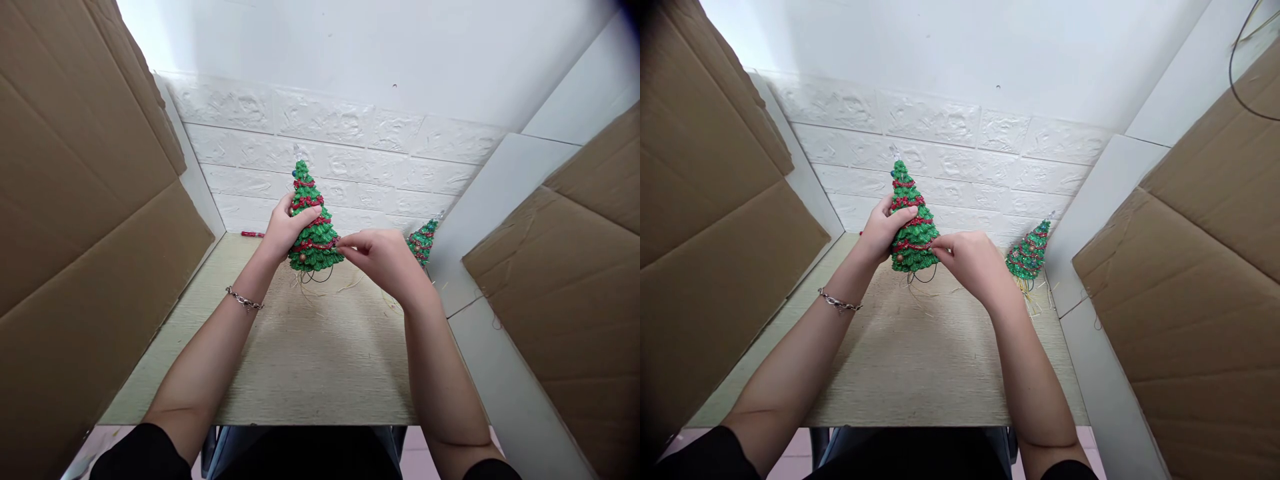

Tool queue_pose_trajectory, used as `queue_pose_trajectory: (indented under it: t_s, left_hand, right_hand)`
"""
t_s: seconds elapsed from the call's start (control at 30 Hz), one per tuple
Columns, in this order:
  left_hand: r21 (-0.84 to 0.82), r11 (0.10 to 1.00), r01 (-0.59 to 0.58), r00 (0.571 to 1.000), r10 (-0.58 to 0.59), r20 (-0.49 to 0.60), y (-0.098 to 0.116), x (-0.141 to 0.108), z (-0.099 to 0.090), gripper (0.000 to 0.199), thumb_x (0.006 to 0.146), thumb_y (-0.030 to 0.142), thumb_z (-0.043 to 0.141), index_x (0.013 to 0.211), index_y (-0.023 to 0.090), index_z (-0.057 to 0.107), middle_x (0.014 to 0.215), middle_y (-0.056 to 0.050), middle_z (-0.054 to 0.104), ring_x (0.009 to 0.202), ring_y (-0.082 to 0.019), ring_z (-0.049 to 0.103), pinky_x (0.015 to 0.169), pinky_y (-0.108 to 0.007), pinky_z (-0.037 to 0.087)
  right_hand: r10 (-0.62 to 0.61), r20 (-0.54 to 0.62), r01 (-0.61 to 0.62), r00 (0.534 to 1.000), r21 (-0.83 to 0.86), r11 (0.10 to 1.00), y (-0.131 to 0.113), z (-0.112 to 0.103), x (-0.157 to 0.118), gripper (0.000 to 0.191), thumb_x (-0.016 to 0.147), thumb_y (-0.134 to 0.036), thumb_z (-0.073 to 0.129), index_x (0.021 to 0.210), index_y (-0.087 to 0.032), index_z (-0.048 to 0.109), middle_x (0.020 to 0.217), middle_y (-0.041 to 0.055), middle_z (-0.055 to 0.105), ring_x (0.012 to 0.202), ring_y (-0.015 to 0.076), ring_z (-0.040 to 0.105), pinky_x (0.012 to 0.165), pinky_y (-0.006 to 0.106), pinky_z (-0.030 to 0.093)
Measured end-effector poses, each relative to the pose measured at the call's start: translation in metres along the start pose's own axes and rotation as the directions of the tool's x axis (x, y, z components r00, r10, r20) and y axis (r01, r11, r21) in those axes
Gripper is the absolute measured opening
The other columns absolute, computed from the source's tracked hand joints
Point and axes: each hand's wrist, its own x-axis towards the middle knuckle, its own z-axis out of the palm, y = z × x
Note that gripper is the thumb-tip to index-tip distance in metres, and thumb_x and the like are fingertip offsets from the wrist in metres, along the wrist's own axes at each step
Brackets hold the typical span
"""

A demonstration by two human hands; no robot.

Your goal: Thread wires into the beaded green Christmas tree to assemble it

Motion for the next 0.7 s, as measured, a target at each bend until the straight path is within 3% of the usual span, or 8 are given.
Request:
queue_pose_trajectory:
  t_s: [0.07,0.17,0.33,0.5,0.7]
  left_hand:
    - [0.007,1.000,-0.008,1.000,0.008,-0.008,0.000,0.000,0.000,0.042,0.060,0.036,0.078,0.091,0.016,0.057,0.089,-0.005,0.064,0.074,-0.016,0.061,0.066,-0.028,0.053]
    - [0.020,1.000,-0.013,1.000,0.013,-0.025,-0.002,0.000,0.000,0.042,0.060,0.036,0.078,0.091,0.017,0.057,0.089,-0.005,0.064,0.076,-0.016,0.061,0.067,-0.027,0.052]
    - [0.033,0.999,-0.018,0.999,0.019,-0.047,-0.005,0.001,-0.001,0.043,0.060,0.038,0.078,0.091,0.017,0.057,0.088,-0.005,0.063,0.075,-0.016,0.061,0.065,-0.026,0.051]
    - [0.051,0.999,-0.019,0.998,0.022,-0.054,-0.004,0.001,0.001,0.045,0.059,0.037,0.078,0.091,0.016,0.056,0.090,-0.006,0.064,0.078,-0.017,0.061,0.067,-0.027,0.052]
    - [0.073,0.997,-0.034,0.998,0.038,-0.047,-0.007,0.002,-0.001,0.043,0.061,0.037,0.078,0.092,0.015,0.057,0.088,-0.006,0.064,0.076,-0.016,0.061,0.067,-0.027,0.052]
  right_hand:
    - [0.062,0.062,-0.063,0.996,0.002,0.998,-0.003,0.001,-0.001,0.012,0.093,-0.012,0.060,0.091,-0.019,0.069,0.080,-0.0023,0.063,0.067,0.0130,0.054,0.062,0.024,0.035]
    - [0.124,0.047,-0.125,0.991,0.011,0.992,-0.008,0.004,0.000,0.014,0.097,-0.014,0.044,0.095,-0.016,0.058,0.080,0.0004,0.060,0.067,0.0150,0.051,0.060,0.026,0.031]
    - [0.127,0.003,-0.127,0.992,0.009,0.992,-0.008,0.009,0.002,0.017,0.093,-0.011,0.034,0.077,-0.017,0.038,0.079,0.0042,0.051,0.071,0.0171,0.047,0.064,0.027,0.031]
    - [0.074,-0.023,-0.076,0.997,-0.148,0.986,-0.003,0.011,0.001,0.016,0.093,-0.009,0.038,0.081,-0.016,0.045,0.084,0.0051,0.052,0.079,0.0181,0.048,0.066,0.027,0.031]
    - [0.198,0.034,-0.179,0.980,-0.302,0.936,-0.013,0.003,-0.001,0.017,0.093,-0.009,0.050,0.077,-0.015,0.052,0.076,0.0017,0.056,0.068,0.0162,0.050,0.056,0.027,0.024]
